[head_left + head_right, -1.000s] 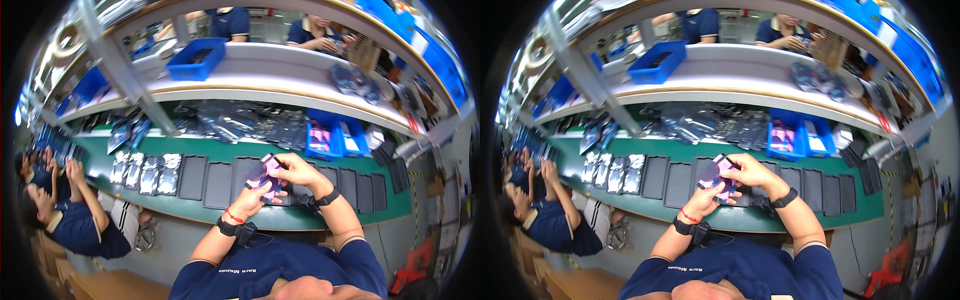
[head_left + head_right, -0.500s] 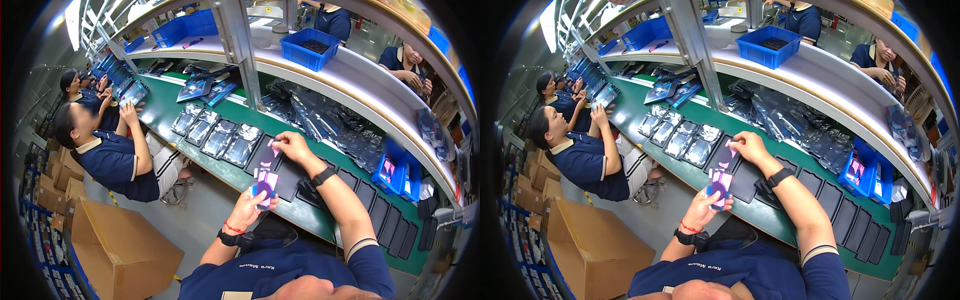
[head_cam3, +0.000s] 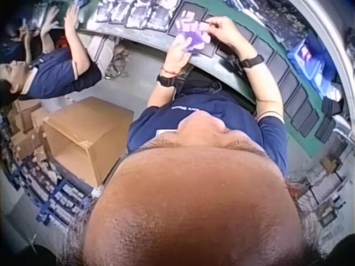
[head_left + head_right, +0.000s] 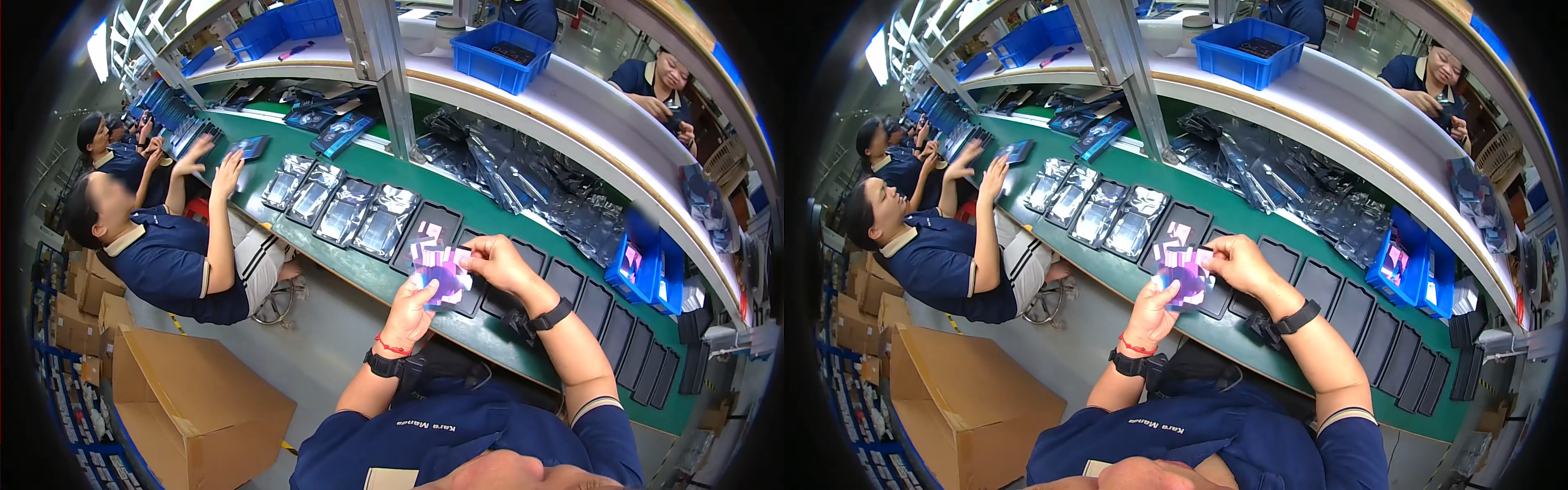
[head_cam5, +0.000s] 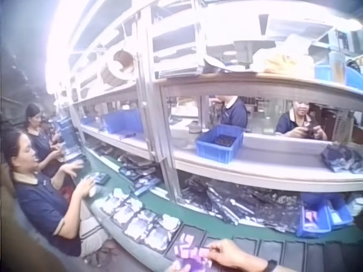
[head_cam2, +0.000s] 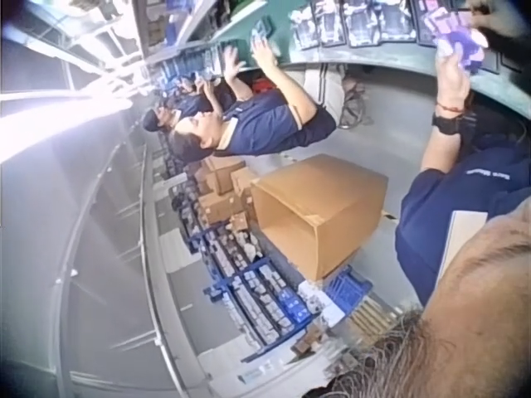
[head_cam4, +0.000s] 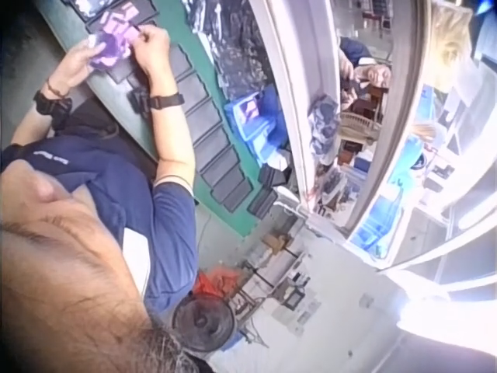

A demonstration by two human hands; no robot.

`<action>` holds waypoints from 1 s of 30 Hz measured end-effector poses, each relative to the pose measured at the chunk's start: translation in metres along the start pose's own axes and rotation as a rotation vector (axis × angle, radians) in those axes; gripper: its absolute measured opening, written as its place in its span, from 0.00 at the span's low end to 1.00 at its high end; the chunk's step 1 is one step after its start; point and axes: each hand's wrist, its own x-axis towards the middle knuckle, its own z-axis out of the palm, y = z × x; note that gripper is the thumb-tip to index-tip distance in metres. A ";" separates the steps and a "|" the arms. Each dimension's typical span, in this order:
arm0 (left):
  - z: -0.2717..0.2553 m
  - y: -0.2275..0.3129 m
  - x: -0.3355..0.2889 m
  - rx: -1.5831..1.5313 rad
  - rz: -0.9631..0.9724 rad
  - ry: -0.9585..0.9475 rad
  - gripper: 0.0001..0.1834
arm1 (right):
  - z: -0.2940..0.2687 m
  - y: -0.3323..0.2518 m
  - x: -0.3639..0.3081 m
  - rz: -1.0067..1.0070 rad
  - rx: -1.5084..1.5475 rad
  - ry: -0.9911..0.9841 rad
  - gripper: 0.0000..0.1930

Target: The worker is assembling electronic components by placing them into plastic trays, applying stickers, and then putting them into antistatic bags on a production line.

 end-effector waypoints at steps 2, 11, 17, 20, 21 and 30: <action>-0.008 -0.004 0.000 0.063 0.072 0.124 0.15 | -0.005 0.009 -0.001 0.011 0.046 0.025 0.16; 0.007 -0.005 0.008 0.300 0.262 0.163 0.17 | -0.003 -0.009 -0.025 -0.234 -0.356 0.312 0.25; 0.031 -0.027 0.020 0.118 0.102 0.074 0.13 | -0.026 0.023 -0.041 -0.079 -0.012 0.302 0.20; 0.029 -0.031 0.027 0.234 0.130 0.091 0.12 | -0.050 0.037 -0.056 0.047 -0.176 0.393 0.17; 0.030 -0.033 0.028 0.275 0.135 0.094 0.12 | -0.052 0.045 -0.061 0.054 -0.176 0.401 0.17; 0.072 -0.070 0.040 0.298 0.002 -0.078 0.14 | -0.055 0.036 -0.089 0.011 0.057 0.528 0.20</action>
